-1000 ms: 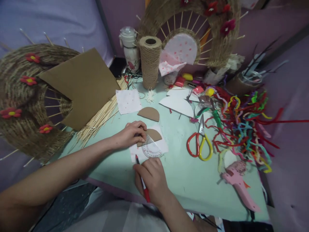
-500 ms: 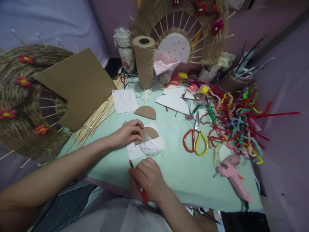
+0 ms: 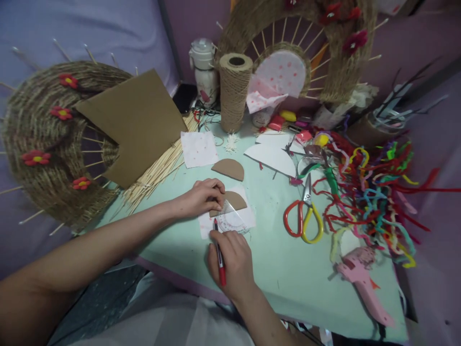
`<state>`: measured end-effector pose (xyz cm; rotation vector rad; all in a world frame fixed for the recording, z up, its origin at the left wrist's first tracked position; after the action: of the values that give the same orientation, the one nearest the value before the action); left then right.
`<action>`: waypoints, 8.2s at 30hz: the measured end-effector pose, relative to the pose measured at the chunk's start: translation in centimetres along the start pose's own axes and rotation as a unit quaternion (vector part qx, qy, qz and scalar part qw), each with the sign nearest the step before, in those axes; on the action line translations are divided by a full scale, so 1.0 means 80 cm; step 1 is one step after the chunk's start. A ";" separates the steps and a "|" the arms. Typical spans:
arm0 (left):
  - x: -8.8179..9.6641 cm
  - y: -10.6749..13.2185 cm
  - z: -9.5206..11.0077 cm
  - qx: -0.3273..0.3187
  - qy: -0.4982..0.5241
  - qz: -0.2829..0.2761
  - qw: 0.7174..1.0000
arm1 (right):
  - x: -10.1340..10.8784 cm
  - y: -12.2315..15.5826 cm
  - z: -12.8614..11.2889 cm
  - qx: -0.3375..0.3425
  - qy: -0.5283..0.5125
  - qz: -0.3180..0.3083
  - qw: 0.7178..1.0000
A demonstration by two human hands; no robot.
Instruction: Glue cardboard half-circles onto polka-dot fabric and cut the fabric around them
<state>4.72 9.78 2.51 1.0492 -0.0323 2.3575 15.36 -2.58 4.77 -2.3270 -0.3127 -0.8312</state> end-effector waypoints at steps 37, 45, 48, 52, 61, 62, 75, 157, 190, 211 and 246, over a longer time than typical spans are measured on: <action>0.000 0.001 -0.001 -0.005 -0.006 0.005 1.000 | -0.006 0.002 0.002 0.006 0.080 -0.024 0.996; 0.001 0.002 0.000 -0.004 0.001 0.005 1.000 | -0.009 0.000 -0.014 -0.011 0.103 -0.004 0.995; 0.001 0.002 -0.001 -0.003 0.005 0.006 1.000 | -0.019 0.002 -0.018 -0.033 0.101 0.001 0.994; 0.000 0.000 -0.003 -0.002 0.011 0.006 1.000 | -0.031 0.005 -0.017 -0.069 0.102 0.008 0.992; -0.002 0.000 -0.004 0.000 0.020 -0.004 1.000 | -0.043 0.004 -0.025 -0.101 0.159 -0.007 0.982; -0.002 -0.001 -0.004 0.001 0.020 -0.004 1.000 | -0.044 0.003 -0.025 -0.103 0.163 -0.006 0.981; -0.004 -0.002 -0.008 0.008 0.042 -0.005 0.999 | -0.041 0.002 -0.026 -0.099 0.133 0.013 0.986; 0.000 -0.002 -0.005 0.035 -0.008 -0.013 0.999 | 0.037 -0.058 0.115 -0.178 -0.187 -0.048 0.965; 0.003 -0.001 0.001 0.026 -0.005 -0.001 1.000 | 0.026 -0.044 0.070 -0.004 0.104 -0.151 0.983; 0.004 0.000 0.003 0.026 -0.006 -0.001 1.000 | 0.027 -0.044 0.067 0.010 0.108 -0.143 0.984; 0.008 0.002 0.001 0.012 0.035 -0.013 0.999 | 0.023 -0.045 0.064 0.016 0.124 -0.131 0.983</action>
<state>4.37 9.95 3.03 0.9729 0.0353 2.3752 17.81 3.47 4.64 -2.1501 -0.5265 -1.2216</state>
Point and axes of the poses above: each hand's wrist, its own y-axis away from the middle knuckle, its own x-axis out of the back of the hand, z = x × y, the point moved 7 cm from there along -y, towards the middle knuckle, and after that the axes turned 8 degrees about x, right-handed, at the moved point
